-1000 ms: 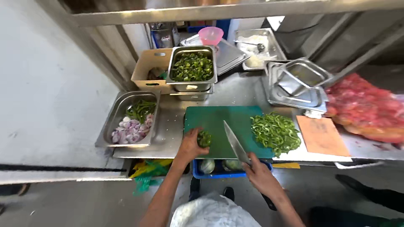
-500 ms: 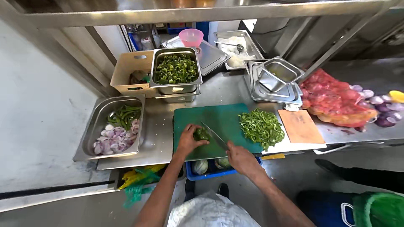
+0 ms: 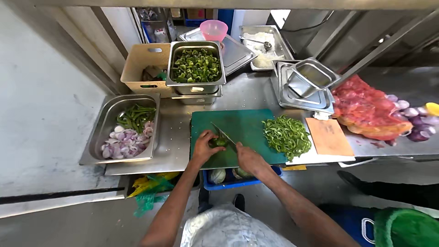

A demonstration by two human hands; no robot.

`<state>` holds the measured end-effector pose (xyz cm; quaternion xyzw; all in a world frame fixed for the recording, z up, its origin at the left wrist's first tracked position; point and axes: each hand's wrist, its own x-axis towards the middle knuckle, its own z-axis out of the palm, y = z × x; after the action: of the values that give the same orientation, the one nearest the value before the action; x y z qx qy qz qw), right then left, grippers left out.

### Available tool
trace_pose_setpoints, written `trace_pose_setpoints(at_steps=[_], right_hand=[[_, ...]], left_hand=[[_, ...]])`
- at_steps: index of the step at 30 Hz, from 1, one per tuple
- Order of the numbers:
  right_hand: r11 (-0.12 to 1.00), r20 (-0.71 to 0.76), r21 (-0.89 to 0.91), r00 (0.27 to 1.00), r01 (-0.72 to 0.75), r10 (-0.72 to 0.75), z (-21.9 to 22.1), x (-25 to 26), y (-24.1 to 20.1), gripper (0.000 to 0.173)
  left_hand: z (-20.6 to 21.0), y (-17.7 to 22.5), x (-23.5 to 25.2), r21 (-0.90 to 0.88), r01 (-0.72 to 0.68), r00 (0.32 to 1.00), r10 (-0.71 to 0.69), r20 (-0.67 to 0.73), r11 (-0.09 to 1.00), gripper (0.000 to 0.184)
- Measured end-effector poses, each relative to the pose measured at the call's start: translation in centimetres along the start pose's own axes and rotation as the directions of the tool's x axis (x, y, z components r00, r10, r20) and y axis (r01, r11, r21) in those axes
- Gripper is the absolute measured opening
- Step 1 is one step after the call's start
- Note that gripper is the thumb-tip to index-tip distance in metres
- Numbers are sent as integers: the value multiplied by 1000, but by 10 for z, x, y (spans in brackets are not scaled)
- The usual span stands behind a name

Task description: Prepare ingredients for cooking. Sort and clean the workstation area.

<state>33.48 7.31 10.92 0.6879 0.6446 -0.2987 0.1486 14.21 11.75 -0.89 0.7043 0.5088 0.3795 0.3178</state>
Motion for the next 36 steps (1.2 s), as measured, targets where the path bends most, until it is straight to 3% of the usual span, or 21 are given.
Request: trace_pose_setpoints(at_steps=[4, 10, 14, 17, 19, 21, 24, 26, 28, 31, 32, 34, 36], right_hand=[[999, 43, 13, 998, 39, -40, 30, 27, -4, 47], [997, 51, 66, 998, 32, -35, 63, 17, 21, 48], [996, 96, 84, 995, 17, -25, 61, 4, 42, 45], [995, 4, 104, 1000, 9, -10, 54, 14, 41, 40], [993, -62, 115, 998, 26, -19, 49, 19, 33, 39], [991, -107, 114, 992, 71, -59, 48, 21, 20, 41], [983, -176, 102, 975, 154, -135, 58, 30, -5, 42], [972, -242, 108, 954, 207, -176, 71, 47, -20, 43], [965, -304, 107, 932, 239, -197, 80, 62, -33, 43], [968, -363, 82, 911, 238, -193, 61, 42, -48, 38], [955, -440, 100, 873, 279, -209, 49, 28, -49, 35], [870, -624, 150, 728, 470, -285, 30, 1, -43, 36], [766, -643, 153, 652, 624, -402, 16, -18, -34, 40]], left_hand=[[1, -2, 1, -14, -44, 999, 44, 25, 999, 52], [1, -13, -3, -41, -12, 995, 8, -98, 999, 54], [3, -14, -15, -123, 48, 990, -64, -129, 991, 57], [12, -4, -19, -229, 147, 967, -188, -173, 962, 55], [14, -3, -17, -536, 206, 913, -358, -196, 818, 47], [1, 7, -18, -843, 176, 850, -510, -131, 509, 41], [-33, 24, -29, -986, 74, 792, -610, -33, 149, 49], [-51, 25, -42, -994, 77, 815, -579, 21, 72, 60], [-64, 31, -49, -990, 123, 803, -593, 56, 73, 72], [-74, 46, -57, -970, 191, 795, -604, 62, 151, 68], [-75, 53, -58, -957, 221, 791, -609, 63, 188, 65], [-71, 75, -59, -922, 283, 781, -622, 61, 265, 59], [-58, 101, -57, -880, 366, 775, -623, 107, 303, 54]])
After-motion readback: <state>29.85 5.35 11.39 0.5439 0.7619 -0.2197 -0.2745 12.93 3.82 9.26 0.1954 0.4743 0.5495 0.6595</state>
